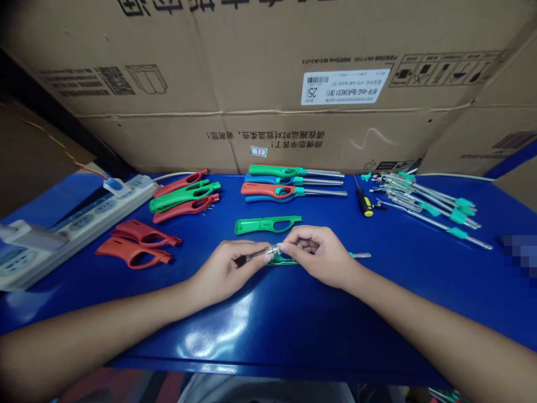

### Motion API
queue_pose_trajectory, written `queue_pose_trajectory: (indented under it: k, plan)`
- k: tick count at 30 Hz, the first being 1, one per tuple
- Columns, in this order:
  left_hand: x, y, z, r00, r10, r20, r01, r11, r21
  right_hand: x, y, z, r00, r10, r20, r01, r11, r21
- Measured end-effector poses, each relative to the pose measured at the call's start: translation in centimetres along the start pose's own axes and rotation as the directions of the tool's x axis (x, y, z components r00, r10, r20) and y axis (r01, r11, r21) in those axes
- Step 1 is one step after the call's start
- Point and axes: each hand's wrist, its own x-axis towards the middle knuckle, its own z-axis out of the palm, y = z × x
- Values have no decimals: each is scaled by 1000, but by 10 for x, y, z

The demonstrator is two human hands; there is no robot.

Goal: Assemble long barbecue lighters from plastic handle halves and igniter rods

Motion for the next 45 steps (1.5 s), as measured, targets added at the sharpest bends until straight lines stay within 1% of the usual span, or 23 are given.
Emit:
queue_pose_trajectory:
  k: [3,6,11,16,18,20,23,26,30,35,42,45]
  plan:
    - [3,2,-5,998,-43,46,45,999,-26,2,-2,-2,999,37,12,-37,998,44]
    - [4,3,-8,996,-63,58,66,997,-50,3,-5,-2,1000,28,10,-29,998,64]
    - [5,4,-6,999,-18,35,18,1000,-19,2,-5,3,999,-8,-41,11,999,51]
    - [5,11,-12,999,17,52,-18,1000,19,3,-3,3,1000,-25,-13,25,999,43]
    - [4,14,-18,997,62,40,-65,995,81,4,-4,1,999,-42,5,42,998,38]
    - [2,15,-24,993,115,20,-117,974,195,6,-4,-2,999,-45,9,44,998,49]
    - [1,14,-30,990,139,29,-140,923,358,9,-3,-7,999,-38,-11,39,996,76]
    - [0,13,-31,989,130,75,-150,895,420,10,-1,-11,999,-46,-25,48,997,64]
    - [-1,13,-30,982,126,139,-175,884,433,11,1,-13,998,-37,-46,39,998,39]
    - [-2,14,-31,989,78,127,-130,869,478,12,4,-14,997,-61,-55,63,998,32]
    - [-4,16,-34,990,49,133,-117,814,570,12,2,-15,996,-82,-36,83,996,32]
    - [-4,17,-34,994,11,111,-72,827,558,12,2,-15,996,-87,-23,88,995,36]
